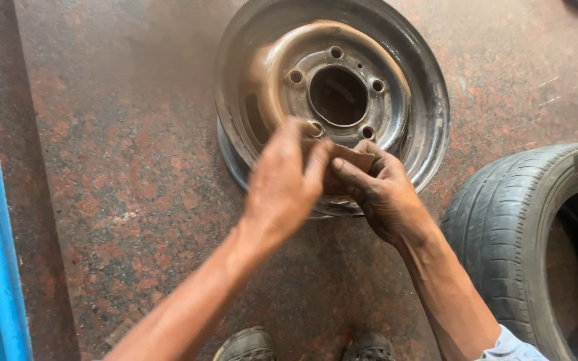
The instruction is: The person scrubs the inner surface of a metal wheel rim using a small abrasive pad. They repeatedly rub the central hub and surrounding areas with both hands, focusing on removing dirt or residue from the rim's interior.
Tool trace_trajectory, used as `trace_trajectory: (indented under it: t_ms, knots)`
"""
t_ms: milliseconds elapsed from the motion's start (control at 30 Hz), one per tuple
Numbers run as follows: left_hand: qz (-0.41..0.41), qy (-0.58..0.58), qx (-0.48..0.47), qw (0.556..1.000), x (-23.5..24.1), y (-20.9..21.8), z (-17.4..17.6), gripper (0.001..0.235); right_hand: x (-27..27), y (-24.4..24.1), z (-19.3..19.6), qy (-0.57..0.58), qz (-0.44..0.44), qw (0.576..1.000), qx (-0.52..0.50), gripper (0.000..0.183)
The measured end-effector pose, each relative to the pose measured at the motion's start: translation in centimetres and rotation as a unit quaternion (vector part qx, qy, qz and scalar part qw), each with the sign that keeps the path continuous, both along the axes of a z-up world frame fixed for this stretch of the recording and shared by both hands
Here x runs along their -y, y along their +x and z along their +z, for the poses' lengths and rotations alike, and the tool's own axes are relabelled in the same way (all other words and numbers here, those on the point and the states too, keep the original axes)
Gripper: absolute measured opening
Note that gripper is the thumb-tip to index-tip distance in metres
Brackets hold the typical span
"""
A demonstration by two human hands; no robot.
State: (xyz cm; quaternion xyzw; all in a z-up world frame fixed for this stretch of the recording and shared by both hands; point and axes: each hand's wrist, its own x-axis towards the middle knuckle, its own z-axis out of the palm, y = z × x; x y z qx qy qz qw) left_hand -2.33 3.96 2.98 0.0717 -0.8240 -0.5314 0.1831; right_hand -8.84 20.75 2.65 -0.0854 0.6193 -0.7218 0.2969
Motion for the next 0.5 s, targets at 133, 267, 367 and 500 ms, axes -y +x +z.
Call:
trace_trajectory:
  t_ms: [133,267,367,500]
  knots:
    - [0.155,-0.239,0.074,0.956,6.3,-2.8,-3.0,0.038,1.6,-0.6,1.0,0.273,-0.035,0.939,-0.206,0.025]
    - [0.184,-0.139,0.118,0.966,10.4,-5.2,-5.8,0.064,3.7,-0.9,0.6,0.278,0.123,0.706,-0.639,0.042]
    - [0.167,0.008,0.172,0.971,10.2,-5.9,-7.2,0.067,2.5,0.4,0.1,0.355,0.169,0.675,-0.624,0.046]
    - [0.234,0.090,0.232,0.940,8.1,-6.9,-6.7,0.062,3.1,0.3,0.1,0.375,0.187,0.674,-0.609,0.050]
